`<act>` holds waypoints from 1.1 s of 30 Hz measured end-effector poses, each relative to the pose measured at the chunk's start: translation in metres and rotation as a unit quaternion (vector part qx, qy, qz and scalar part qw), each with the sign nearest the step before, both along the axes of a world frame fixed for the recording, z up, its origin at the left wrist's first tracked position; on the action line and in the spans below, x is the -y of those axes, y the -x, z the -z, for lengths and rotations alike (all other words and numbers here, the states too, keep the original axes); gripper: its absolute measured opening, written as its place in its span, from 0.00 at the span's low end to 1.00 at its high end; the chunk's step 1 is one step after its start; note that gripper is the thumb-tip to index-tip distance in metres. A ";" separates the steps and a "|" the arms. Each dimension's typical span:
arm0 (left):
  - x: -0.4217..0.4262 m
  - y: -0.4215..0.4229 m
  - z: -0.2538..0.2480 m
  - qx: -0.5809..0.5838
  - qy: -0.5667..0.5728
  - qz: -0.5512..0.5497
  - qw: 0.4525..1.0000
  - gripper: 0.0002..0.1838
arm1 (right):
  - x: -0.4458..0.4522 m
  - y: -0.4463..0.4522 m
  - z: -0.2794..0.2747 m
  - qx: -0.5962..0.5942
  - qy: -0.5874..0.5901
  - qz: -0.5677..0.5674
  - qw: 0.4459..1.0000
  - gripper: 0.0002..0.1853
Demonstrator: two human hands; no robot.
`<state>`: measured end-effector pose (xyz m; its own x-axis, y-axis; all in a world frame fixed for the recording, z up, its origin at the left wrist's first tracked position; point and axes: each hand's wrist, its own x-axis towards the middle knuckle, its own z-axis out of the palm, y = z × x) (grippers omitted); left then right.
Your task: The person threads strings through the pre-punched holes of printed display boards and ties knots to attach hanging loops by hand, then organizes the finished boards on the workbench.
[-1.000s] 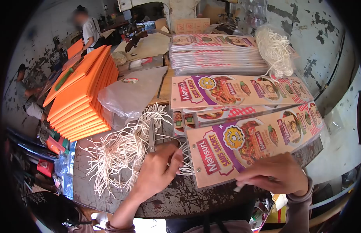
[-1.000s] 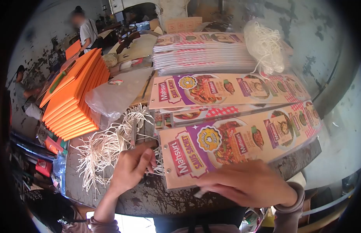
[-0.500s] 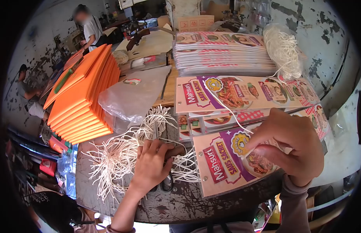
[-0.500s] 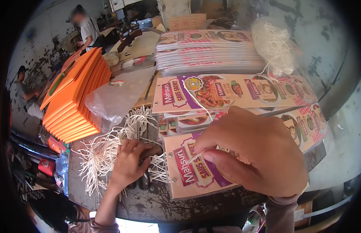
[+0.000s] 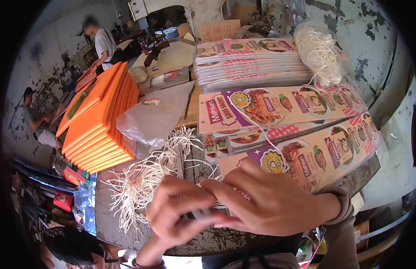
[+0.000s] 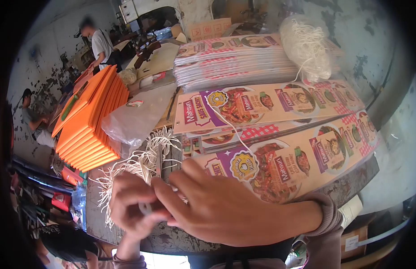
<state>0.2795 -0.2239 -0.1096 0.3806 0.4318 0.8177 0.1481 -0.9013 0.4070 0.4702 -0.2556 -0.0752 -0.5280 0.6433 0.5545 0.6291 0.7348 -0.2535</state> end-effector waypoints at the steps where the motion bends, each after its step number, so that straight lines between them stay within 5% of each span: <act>1: 0.009 -0.005 -0.005 0.005 -0.001 0.010 1.000 0.20 | -0.001 0.001 0.003 0.005 -0.004 -0.028 1.000 0.19; 4: 0.018 -0.013 -0.006 0.004 -0.032 0.053 0.998 0.23 | -0.004 -0.005 0.017 -0.011 -0.006 -0.081 0.997 0.18; 5: 0.013 -0.022 0.002 0.088 -0.043 0.073 0.993 0.26 | -0.004 -0.009 0.019 -0.064 -0.021 -0.063 0.996 0.16; 6: 0.019 -0.027 0.013 0.173 0.035 0.031 0.984 0.19 | -0.004 -0.012 0.021 -0.116 -0.033 -0.046 0.992 0.15; 8: 0.022 -0.019 0.023 0.140 0.184 -0.031 0.972 0.09 | -0.001 -0.018 0.029 -0.138 -0.022 -0.025 0.990 0.14; 9: 0.013 -0.007 0.027 -0.020 0.243 -0.012 0.970 0.10 | 0.001 -0.022 0.033 -0.158 -0.016 0.001 0.987 0.14; 12: 0.006 -0.004 0.037 -0.098 0.568 0.090 0.812 0.08 | 0.008 -0.028 0.052 -0.146 0.010 0.013 0.989 0.19; 16: 0.000 -0.003 0.050 0.006 0.735 0.203 0.647 0.09 | 0.007 -0.020 0.073 -0.172 -0.067 0.017 0.983 0.33; 18: 0.000 -0.002 0.051 0.013 0.740 0.201 0.642 0.11 | 0.005 -0.016 0.083 -0.281 -0.050 -0.019 0.958 0.36; 20: -0.001 -0.002 0.054 -0.043 0.671 0.232 0.703 0.12 | 0.002 -0.021 0.082 -0.269 -0.022 -0.052 0.962 0.39; 27: 0.002 -0.001 0.056 -0.031 0.682 0.214 0.699 0.11 | 0.003 -0.020 0.065 -0.136 0.010 -0.012 0.991 0.22; 33: 0.004 -0.004 0.052 -0.035 0.699 0.194 0.687 0.08 | 0.006 -0.012 0.067 -0.070 -0.081 -0.013 0.994 0.19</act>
